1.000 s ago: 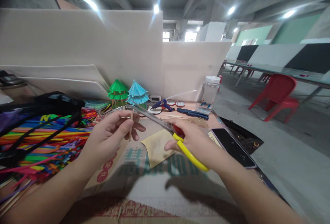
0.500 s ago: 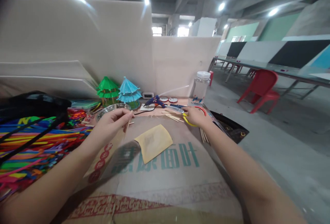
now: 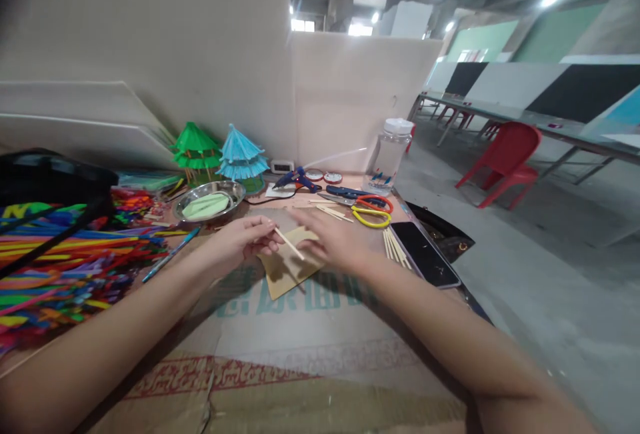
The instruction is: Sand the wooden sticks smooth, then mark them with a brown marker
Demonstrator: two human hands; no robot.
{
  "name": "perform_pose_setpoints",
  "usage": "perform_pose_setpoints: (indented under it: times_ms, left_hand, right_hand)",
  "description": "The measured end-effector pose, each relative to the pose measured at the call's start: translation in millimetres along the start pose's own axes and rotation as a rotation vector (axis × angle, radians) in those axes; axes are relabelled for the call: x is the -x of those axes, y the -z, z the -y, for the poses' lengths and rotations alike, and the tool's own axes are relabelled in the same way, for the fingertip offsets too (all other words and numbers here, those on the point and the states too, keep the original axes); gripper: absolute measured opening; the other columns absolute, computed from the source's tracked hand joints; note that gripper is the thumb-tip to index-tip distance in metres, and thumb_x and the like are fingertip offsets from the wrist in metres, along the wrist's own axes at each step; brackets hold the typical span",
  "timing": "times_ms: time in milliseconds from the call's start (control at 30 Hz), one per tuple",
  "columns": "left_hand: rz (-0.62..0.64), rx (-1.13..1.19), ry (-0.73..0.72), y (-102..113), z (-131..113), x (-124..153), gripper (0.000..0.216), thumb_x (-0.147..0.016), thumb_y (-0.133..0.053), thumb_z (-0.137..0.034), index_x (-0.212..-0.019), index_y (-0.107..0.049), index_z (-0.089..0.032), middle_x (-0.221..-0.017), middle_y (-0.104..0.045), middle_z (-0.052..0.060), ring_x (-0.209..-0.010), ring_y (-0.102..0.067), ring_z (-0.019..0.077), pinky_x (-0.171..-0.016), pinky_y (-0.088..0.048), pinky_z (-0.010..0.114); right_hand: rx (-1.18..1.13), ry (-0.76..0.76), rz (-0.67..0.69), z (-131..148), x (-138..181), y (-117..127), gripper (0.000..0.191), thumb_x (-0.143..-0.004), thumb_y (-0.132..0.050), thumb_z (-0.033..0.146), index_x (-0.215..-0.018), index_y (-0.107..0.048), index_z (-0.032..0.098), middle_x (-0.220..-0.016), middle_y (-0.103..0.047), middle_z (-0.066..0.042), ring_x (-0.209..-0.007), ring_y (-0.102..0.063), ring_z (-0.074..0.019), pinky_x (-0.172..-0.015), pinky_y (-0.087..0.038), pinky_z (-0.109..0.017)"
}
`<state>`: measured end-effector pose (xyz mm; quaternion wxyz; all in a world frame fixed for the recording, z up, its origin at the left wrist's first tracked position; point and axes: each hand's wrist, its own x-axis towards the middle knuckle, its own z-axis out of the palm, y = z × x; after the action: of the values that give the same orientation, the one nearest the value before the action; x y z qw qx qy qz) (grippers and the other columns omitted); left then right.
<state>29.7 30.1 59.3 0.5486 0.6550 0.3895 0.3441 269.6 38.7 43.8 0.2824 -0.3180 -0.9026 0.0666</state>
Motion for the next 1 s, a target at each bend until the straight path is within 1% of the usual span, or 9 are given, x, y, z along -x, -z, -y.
perform_pose_setpoints:
  times_ms: [67,100,233,367,433,567,700,867,1000]
  left_hand:
    - [0.049,-0.040,0.003,-6,5,1,0.053,-0.084,-0.054,-0.069,-0.082,-0.057,-0.017,-0.075,-0.069,0.007,-0.065,-0.065,0.0151,-0.061,-0.053,0.028]
    - [0.072,-0.074,0.000,-7,7,2,0.053,-0.086,-0.051,-0.069,-0.082,-0.057,-0.017,-0.074,-0.068,0.006,-0.065,-0.065,0.0150,-0.061,-0.052,0.028]
    - [0.091,-0.297,-0.057,-1,14,4,0.041,-0.091,-0.053,-0.057,-0.092,-0.064,-0.017,-0.084,-0.067,0.006,-0.076,-0.063,0.0177,-0.068,-0.049,0.030]
    - [0.156,-0.530,-0.148,5,28,4,0.040,-0.069,-0.083,-0.041,-0.100,-0.069,-0.021,-0.095,-0.065,0.004,-0.095,-0.057,0.0243,-0.081,-0.042,0.033]
    - [0.230,-0.586,-0.169,4,35,4,0.047,-0.064,-0.088,-0.038,-0.105,-0.069,-0.023,-0.092,-0.064,0.003,-0.094,-0.056,0.0246,-0.082,-0.041,0.033]
    - [0.353,-0.786,-0.224,0,44,3,0.053,-0.076,-0.081,-0.042,-0.123,-0.063,-0.024,-0.102,-0.064,0.005,-0.100,-0.057,0.0259,-0.086,-0.042,0.034]
    - [0.371,-0.888,-0.243,0,44,3,0.060,-0.081,-0.077,-0.046,-0.132,-0.057,-0.022,-0.115,-0.063,0.009,-0.109,-0.057,0.0279,-0.091,-0.043,0.036]
    - [0.385,-0.889,-0.255,1,45,4,0.059,-0.084,-0.074,-0.046,-0.133,-0.056,-0.021,-0.118,-0.063,0.009,-0.112,-0.057,0.0280,-0.094,-0.043,0.038]
    - [0.369,-0.888,-0.285,1,50,3,0.060,-0.082,-0.075,-0.050,-0.132,-0.056,-0.022,-0.119,-0.063,0.009,-0.112,-0.057,0.0284,-0.094,-0.043,0.038]
  right_hand:
    - [-0.173,0.196,-0.069,25,-2,-13,0.037,-0.100,-0.045,0.024,-0.136,-0.055,0.023,-0.120,-0.065,-0.011,-0.109,-0.062,-0.0213,-0.093,-0.051,-0.037]
    - [-0.223,0.204,-0.105,33,-2,-17,0.031,-0.101,-0.043,0.024,-0.128,-0.058,0.022,-0.114,-0.066,-0.010,-0.105,-0.063,-0.0207,-0.090,-0.051,-0.036]
    - [-0.269,-0.126,-0.190,39,3,-17,0.025,-0.103,-0.039,0.028,-0.097,-0.062,0.020,-0.079,-0.062,-0.003,-0.072,-0.059,-0.0167,-0.070,-0.048,-0.030]
    - [-0.310,-0.272,0.004,33,18,-19,0.035,-0.104,-0.034,0.034,-0.081,-0.057,0.019,-0.073,-0.059,-0.002,-0.065,-0.056,-0.0151,-0.066,-0.045,-0.029]
    - [-0.300,-0.232,0.118,31,23,-24,0.033,-0.104,-0.036,0.031,-0.080,-0.056,0.019,-0.077,-0.064,-0.004,-0.070,-0.059,-0.0164,-0.071,-0.047,-0.030]
    - [-0.200,-0.163,0.269,24,27,-33,0.029,-0.102,-0.036,0.026,-0.084,-0.058,0.019,-0.084,-0.069,-0.010,-0.077,-0.063,-0.0204,-0.077,-0.049,-0.034]
    - [-0.051,-0.234,0.214,15,28,-33,0.029,-0.100,-0.034,0.021,-0.086,-0.059,0.017,-0.079,-0.068,-0.010,-0.073,-0.063,-0.0218,-0.073,-0.049,-0.035]
    - [-0.054,-0.122,0.288,16,30,-31,0.031,-0.101,-0.033,0.021,-0.089,-0.062,0.017,-0.085,-0.070,-0.010,-0.080,-0.064,-0.0207,-0.078,-0.048,-0.033]
    - [0.064,-0.195,0.253,17,32,-28,0.030,-0.100,-0.034,0.020,-0.091,-0.063,0.015,-0.079,-0.067,-0.010,-0.076,-0.062,-0.0215,-0.073,-0.047,-0.033]
